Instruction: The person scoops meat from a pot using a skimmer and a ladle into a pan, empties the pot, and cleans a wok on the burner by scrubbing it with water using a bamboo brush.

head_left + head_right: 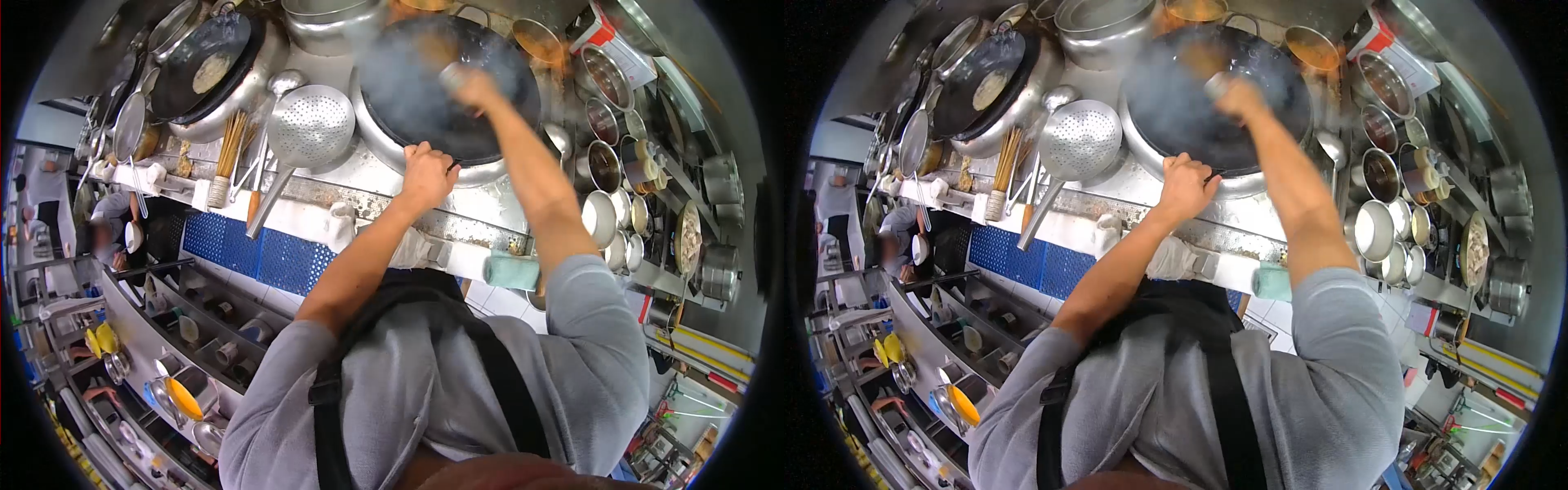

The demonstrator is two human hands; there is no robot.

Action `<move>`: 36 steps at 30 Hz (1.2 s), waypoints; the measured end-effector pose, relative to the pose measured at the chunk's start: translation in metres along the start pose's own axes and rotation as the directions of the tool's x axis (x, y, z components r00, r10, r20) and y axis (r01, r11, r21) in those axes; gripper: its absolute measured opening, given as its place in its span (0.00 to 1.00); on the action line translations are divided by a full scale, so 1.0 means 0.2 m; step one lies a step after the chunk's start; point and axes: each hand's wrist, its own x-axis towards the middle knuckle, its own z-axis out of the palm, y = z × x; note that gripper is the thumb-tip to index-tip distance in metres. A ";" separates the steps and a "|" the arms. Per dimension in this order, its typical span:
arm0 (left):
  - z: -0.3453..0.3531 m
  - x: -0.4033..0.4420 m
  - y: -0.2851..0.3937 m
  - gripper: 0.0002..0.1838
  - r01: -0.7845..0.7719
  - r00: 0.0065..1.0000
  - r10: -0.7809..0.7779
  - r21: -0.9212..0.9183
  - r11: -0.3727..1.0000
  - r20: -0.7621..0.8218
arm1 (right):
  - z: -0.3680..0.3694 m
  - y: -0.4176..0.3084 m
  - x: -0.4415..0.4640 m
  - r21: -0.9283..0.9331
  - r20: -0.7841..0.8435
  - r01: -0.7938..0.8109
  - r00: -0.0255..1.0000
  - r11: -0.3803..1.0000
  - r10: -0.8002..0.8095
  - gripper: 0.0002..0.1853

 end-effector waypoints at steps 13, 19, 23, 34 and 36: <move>-0.02 -0.04 0.01 0.14 0.011 0.998 -0.009 -0.039 0.999 0.060 | -0.12 -0.02 -0.13 -0.414 -0.146 0.069 0.979 0.908 -0.141 0.27; -0.05 -0.04 0.01 0.14 0.007 0.999 -0.004 -0.057 0.998 0.048 | -0.25 0.52 -0.30 -0.267 0.120 0.482 0.876 0.835 -0.467 0.33; -0.02 -0.03 -0.02 0.14 -0.002 1.000 0.004 -0.085 0.996 0.021 | -0.60 0.32 -0.02 -0.426 -0.440 -0.062 0.886 0.902 -0.147 0.19; -0.16 -0.11 0.04 0.04 0.062 0.971 -0.083 -0.100 0.993 -0.224 | -0.67 0.38 -0.39 -0.297 -0.073 0.175 0.976 0.939 -0.205 0.28; -0.14 -0.10 0.04 0.04 0.103 0.971 -0.124 -0.115 0.988 -0.202 | -0.65 0.39 -0.08 -0.510 -0.386 0.005 0.893 0.860 -0.233 0.24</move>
